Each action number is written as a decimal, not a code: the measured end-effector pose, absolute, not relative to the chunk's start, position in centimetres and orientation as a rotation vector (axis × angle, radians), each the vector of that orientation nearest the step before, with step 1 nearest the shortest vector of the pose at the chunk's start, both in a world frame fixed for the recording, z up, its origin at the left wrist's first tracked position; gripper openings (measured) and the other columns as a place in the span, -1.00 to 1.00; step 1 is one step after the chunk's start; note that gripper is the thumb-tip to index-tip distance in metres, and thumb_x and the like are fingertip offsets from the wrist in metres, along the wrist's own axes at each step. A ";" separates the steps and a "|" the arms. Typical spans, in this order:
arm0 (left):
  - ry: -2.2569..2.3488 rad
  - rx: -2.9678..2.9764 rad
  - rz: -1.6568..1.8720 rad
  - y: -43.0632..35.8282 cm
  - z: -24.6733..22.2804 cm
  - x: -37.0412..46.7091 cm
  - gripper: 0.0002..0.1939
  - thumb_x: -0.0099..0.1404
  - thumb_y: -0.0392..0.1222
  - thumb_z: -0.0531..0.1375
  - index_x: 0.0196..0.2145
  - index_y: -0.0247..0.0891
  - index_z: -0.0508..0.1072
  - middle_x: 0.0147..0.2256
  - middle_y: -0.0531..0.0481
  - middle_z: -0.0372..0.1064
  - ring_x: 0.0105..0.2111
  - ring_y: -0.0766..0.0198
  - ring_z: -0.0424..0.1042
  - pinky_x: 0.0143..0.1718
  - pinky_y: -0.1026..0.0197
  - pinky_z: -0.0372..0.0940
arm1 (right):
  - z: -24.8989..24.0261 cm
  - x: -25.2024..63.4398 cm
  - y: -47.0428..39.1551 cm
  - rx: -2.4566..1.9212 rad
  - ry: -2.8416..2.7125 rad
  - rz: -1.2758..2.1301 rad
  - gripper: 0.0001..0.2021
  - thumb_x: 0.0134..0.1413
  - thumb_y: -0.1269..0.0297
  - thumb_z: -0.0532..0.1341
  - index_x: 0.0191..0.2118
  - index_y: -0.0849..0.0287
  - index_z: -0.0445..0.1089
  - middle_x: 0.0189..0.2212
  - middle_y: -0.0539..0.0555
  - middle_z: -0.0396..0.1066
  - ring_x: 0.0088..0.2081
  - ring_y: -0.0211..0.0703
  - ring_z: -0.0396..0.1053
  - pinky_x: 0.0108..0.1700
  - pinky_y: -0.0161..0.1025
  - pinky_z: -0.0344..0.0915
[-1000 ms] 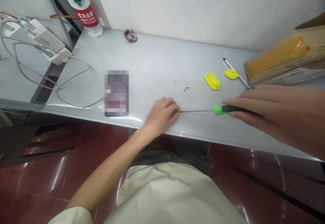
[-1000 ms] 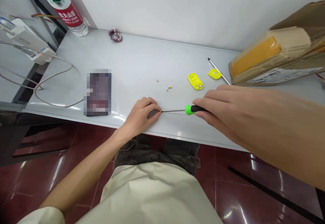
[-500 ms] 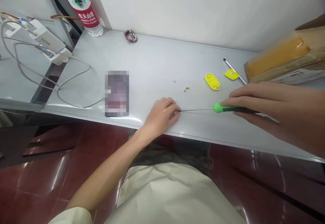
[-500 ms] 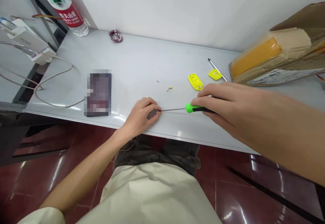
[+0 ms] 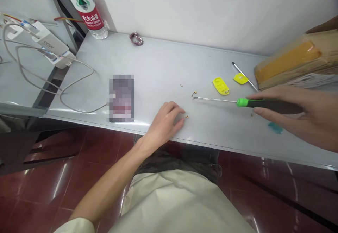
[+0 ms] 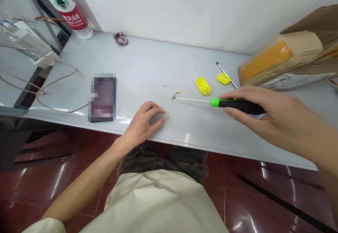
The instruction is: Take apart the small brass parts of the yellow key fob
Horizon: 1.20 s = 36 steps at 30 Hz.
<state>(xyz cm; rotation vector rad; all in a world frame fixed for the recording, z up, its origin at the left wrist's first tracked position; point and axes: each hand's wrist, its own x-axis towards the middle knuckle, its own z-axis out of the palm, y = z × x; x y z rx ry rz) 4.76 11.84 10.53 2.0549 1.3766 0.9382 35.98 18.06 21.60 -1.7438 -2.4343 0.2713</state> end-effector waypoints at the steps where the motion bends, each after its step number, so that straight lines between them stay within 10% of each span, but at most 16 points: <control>1: 1.400 2.051 0.935 11.5 10.7 4.5 -0.86 0.38 -0.29 0.21 -0.10 -0.24 0.45 -0.17 -0.08 0.37 -0.13 0.17 0.36 -0.06 0.09 0.33 | 20.7 36.4 17.9 -1.714 -2.444 0.297 -0.49 0.13 -0.32 0.10 -0.04 -0.10 0.50 0.00 0.00 0.49 -0.05 -0.17 0.44 -0.02 -0.18 0.34; 7: 1.469 1.931 0.976 10.4 11.7 3.5 -0.86 0.39 -0.24 0.23 -0.09 -0.19 0.45 -0.20 -0.02 0.42 -0.16 0.23 0.39 -0.12 0.15 0.33 | 16.8 37.6 15.2 -1.831 -2.297 0.667 -0.70 0.17 -0.02 0.22 -0.01 -0.11 0.44 0.02 0.02 0.46 -0.02 -0.15 0.42 -0.05 -0.21 0.32; 12: 1.345 1.907 1.044 12.8 12.2 5.0 -0.66 0.33 -0.21 0.30 0.05 -0.18 0.43 -0.16 0.00 0.47 -0.17 0.30 0.44 -0.18 0.24 0.34 | 16.7 36.6 13.6 -1.760 -2.264 0.850 -0.71 0.16 -0.05 0.23 -0.03 -0.16 0.44 0.02 -0.01 0.45 -0.07 -0.19 0.44 -0.18 -0.29 0.36; 17: 1.319 1.874 1.037 14.9 12.5 5.5 -0.94 0.36 -0.25 0.27 -0.22 -0.22 0.55 -0.28 0.04 0.51 -0.32 0.36 0.43 -0.26 0.26 0.33 | 16.4 36.0 13.7 -1.688 -2.184 0.855 -0.69 0.17 -0.04 0.22 -0.03 -0.08 0.46 -0.02 0.04 0.47 -0.05 -0.15 0.45 -0.01 -0.25 0.38; 27: 1.240 1.854 0.916 16.1 12.0 4.9 -0.88 0.39 -0.25 0.19 -0.17 -0.20 0.53 -0.18 0.01 0.52 -0.32 0.34 0.41 -0.29 0.25 0.32 | 14.3 35.6 14.1 -1.584 -2.116 0.928 -0.63 0.16 -0.11 0.21 -0.03 -0.04 0.46 -0.04 0.03 0.47 -0.05 -0.09 0.43 0.03 -0.13 0.38; 36: 1.406 2.338 0.799 12.2 12.5 3.7 -0.77 0.43 -0.17 0.16 0.00 -0.23 0.44 -0.14 -0.12 0.40 -0.16 0.16 0.36 -0.12 0.08 0.35 | 12.1 36.0 14.3 -1.705 -2.061 0.285 -0.71 0.21 0.10 0.20 -0.03 0.08 0.46 -0.07 0.14 0.47 -0.01 -0.03 0.39 0.10 -0.10 0.26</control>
